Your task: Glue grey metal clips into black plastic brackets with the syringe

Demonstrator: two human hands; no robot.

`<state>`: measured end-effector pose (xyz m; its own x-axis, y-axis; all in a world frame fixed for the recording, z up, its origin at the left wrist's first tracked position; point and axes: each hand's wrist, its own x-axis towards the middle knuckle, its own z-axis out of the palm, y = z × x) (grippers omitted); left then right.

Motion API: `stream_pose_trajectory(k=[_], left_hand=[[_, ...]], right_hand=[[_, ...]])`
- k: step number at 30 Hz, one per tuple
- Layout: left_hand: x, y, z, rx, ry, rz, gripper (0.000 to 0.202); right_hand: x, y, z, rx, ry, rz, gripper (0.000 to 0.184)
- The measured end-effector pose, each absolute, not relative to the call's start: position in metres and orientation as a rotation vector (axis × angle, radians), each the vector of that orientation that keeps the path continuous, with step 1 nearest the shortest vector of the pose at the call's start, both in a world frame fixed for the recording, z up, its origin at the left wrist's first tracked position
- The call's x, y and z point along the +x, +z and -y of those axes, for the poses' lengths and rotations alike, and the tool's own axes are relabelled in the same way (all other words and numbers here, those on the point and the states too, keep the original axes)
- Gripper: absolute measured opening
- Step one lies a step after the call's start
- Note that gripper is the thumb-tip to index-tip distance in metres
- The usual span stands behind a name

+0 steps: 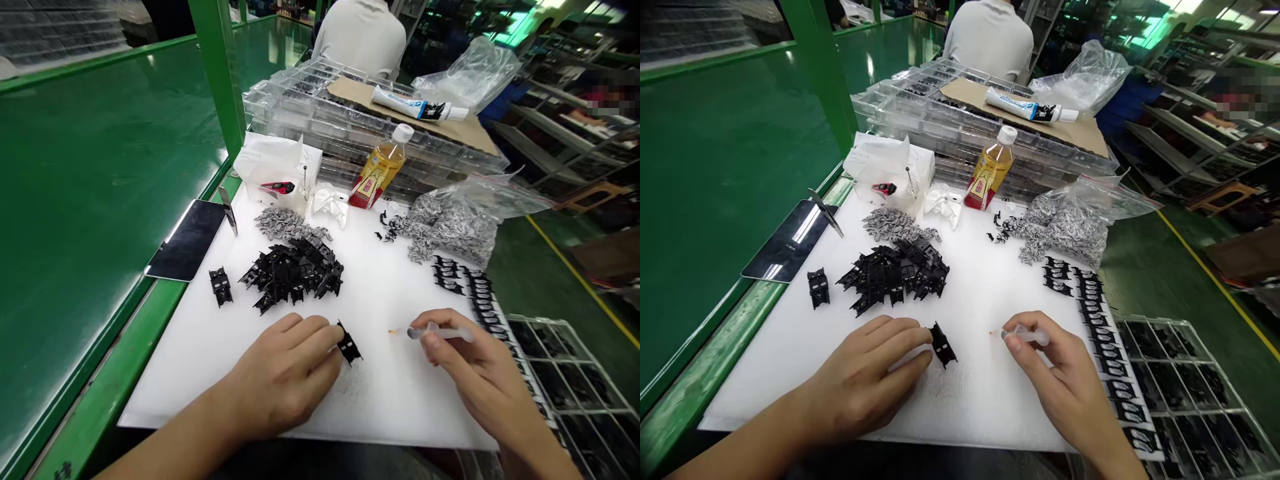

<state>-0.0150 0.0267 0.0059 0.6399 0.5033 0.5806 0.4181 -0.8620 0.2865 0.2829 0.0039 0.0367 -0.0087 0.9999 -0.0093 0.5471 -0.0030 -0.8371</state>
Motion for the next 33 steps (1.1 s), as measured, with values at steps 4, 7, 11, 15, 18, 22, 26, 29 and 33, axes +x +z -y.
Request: stream_pose_trajectory(k=[4,7,11,15,18,22,26,29,33], left_hand=[[-0.015,0.002,-0.029,2.805,0.868,-0.729,0.035],[-0.014,0.003,-0.029,2.873,0.772,-0.681,0.033],[-0.014,0.007,-0.027,2.813,0.857,-0.657,0.025],[-0.015,0.010,-0.027,2.810,0.847,-0.668,0.030],[-0.013,0.009,-0.028,2.775,0.790,-0.663,0.029],[-0.011,0.006,-0.028,2.712,0.879,-0.607,0.022],[-0.014,0.004,-0.028,2.665,0.913,-0.616,0.019],[-0.019,0.006,-0.028,2.597,0.873,-0.613,0.030],[-0.019,0.007,-0.030,2.538,0.725,-0.768,0.041]], right_hand=[[0.285,0.032,-0.003,-1.358,0.741,1.331,0.017],[0.289,0.028,-0.001,-1.514,0.850,1.469,0.017],[0.290,0.024,0.004,-1.511,0.818,1.417,0.017],[0.292,0.025,0.008,-1.430,0.791,1.346,0.021],[0.294,0.026,0.009,-1.609,0.926,1.517,0.019],[0.295,0.024,0.010,-1.420,0.900,1.353,0.023],[0.292,0.024,0.010,-1.573,0.978,1.435,0.021],[0.284,0.030,0.008,-1.342,0.954,1.278,0.029],[0.264,0.038,0.007,-1.053,1.142,0.976,0.042]])
